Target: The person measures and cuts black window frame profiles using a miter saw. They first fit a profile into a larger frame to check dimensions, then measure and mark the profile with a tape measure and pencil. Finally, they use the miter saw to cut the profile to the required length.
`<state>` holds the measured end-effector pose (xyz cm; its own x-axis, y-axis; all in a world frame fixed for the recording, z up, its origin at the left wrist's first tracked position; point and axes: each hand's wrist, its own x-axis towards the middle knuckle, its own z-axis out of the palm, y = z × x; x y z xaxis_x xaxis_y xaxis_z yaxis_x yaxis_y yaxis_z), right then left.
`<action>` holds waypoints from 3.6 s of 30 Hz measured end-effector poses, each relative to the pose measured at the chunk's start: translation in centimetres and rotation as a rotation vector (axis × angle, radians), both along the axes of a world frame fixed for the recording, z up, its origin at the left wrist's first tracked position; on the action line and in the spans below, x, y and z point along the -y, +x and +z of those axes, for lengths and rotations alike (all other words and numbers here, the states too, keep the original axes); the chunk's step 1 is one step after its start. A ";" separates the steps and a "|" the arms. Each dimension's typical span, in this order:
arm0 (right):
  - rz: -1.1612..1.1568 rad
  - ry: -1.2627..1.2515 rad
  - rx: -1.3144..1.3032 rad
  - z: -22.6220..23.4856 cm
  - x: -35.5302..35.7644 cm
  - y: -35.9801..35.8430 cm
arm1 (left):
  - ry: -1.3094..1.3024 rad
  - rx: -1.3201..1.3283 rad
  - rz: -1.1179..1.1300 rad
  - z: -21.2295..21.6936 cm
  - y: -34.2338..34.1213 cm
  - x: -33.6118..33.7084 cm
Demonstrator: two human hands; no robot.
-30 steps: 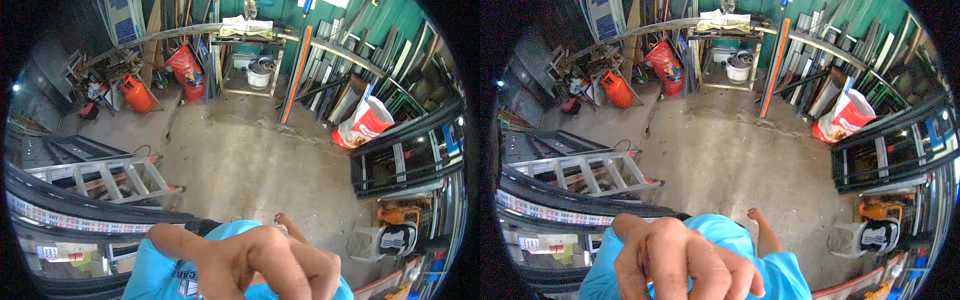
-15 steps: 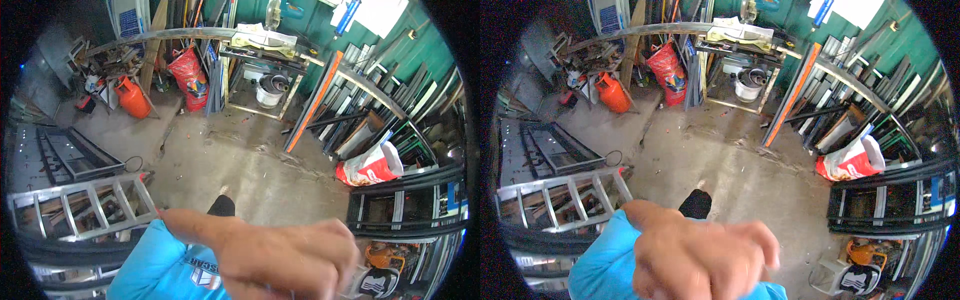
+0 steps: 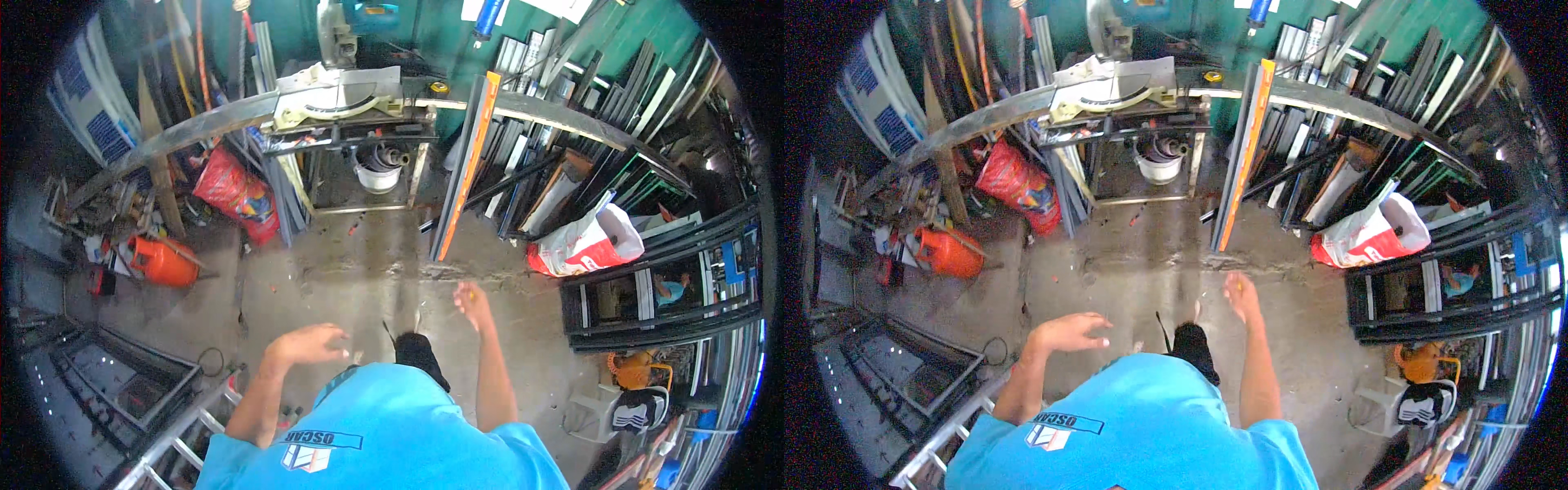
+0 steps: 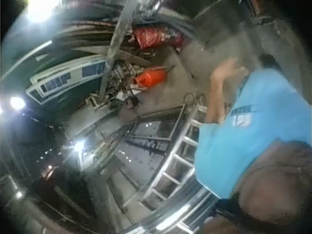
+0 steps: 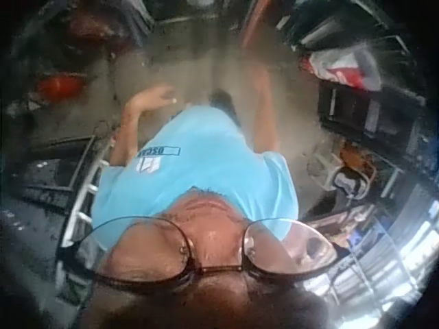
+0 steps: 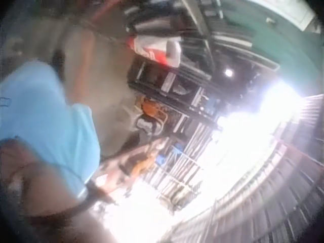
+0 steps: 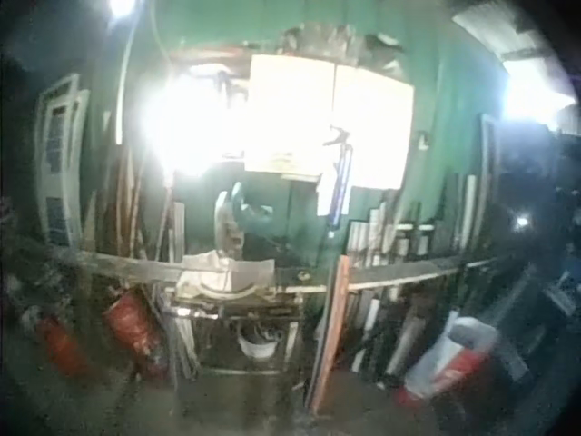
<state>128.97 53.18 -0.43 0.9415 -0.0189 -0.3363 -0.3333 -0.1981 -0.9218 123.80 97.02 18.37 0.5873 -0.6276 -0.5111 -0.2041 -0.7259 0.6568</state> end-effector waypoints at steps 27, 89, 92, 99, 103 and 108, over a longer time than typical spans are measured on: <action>-0.061 -0.252 0.531 7.6 14.8 62.0 | 0.126 -0.186 0.436 -2.9 28.8 6.3; 0.913 -0.356 0.383 26.2 -32.1 32.9 | -1.672 -0.097 1.340 -0.1 35.2 -9.7; 0.805 -0.387 0.151 18.3 -28.4 30.0 | -1.869 -0.154 1.193 -0.4 35.2 -14.4; 0.686 -0.358 0.084 4.4 -20.6 26.1 | -1.987 -0.128 1.038 -2.9 33.9 -10.1; 0.668 -0.433 0.018 2.6 -19.8 25.6 | -1.878 -0.229 1.019 -7.2 33.6 -5.9; 0.587 -0.473 0.032 2.7 -21.0 25.9 | -1.702 -0.203 0.842 -7.2 35.2 -5.2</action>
<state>154.87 74.14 2.23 0.8505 0.3534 -0.3896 -0.0255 -0.7121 -0.7016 159.01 102.25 11.14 0.9829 -0.0921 0.1596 -0.0329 0.7645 0.6438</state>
